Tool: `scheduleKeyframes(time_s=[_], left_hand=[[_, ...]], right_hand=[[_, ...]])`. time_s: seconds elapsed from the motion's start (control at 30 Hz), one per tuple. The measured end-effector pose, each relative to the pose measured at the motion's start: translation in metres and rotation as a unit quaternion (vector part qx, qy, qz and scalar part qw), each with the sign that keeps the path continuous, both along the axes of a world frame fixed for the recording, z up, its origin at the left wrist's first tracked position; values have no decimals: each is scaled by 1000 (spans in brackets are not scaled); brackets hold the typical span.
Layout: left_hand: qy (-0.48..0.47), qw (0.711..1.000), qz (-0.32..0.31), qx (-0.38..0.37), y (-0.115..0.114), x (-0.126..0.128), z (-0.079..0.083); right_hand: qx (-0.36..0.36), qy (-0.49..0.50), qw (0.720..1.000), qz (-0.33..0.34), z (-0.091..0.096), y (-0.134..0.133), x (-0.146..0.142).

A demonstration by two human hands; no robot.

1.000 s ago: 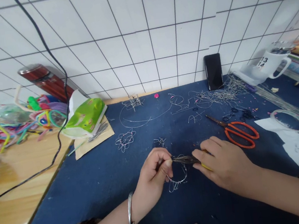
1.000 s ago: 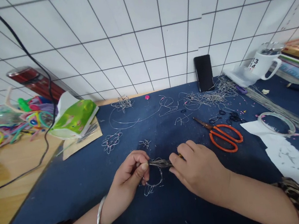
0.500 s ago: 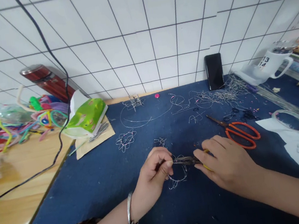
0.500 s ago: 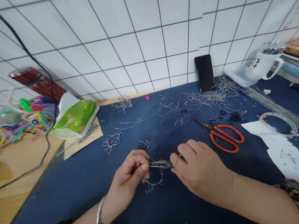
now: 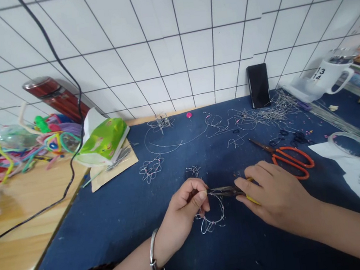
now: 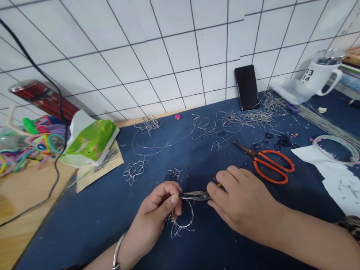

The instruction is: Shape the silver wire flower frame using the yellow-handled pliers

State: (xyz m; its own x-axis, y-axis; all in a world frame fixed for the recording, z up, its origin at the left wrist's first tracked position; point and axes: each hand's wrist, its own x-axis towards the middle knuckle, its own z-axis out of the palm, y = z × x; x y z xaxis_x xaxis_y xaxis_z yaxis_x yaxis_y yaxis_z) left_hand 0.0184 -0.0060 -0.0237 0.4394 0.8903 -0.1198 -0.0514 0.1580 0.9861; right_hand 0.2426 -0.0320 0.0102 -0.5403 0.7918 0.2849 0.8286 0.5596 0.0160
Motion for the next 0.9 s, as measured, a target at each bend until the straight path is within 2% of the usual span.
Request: scheduleKeyframes(time_s=[0.23,0.43,0.67,0.9], left_hand=[[9,999,-3,31,0,0,1],[67,992,-23,104,1,-5,2],[141,967,-31,209,0,-9,4],[174,935,-30,306,0,-6,8]], right_hand=[[2,9,1000,16,2,0,0],[-16,5,1000,27,3,-1,0],[-16,1,1000,23,4,-3,0],[-9,-6,999,33,6,-5,0]])
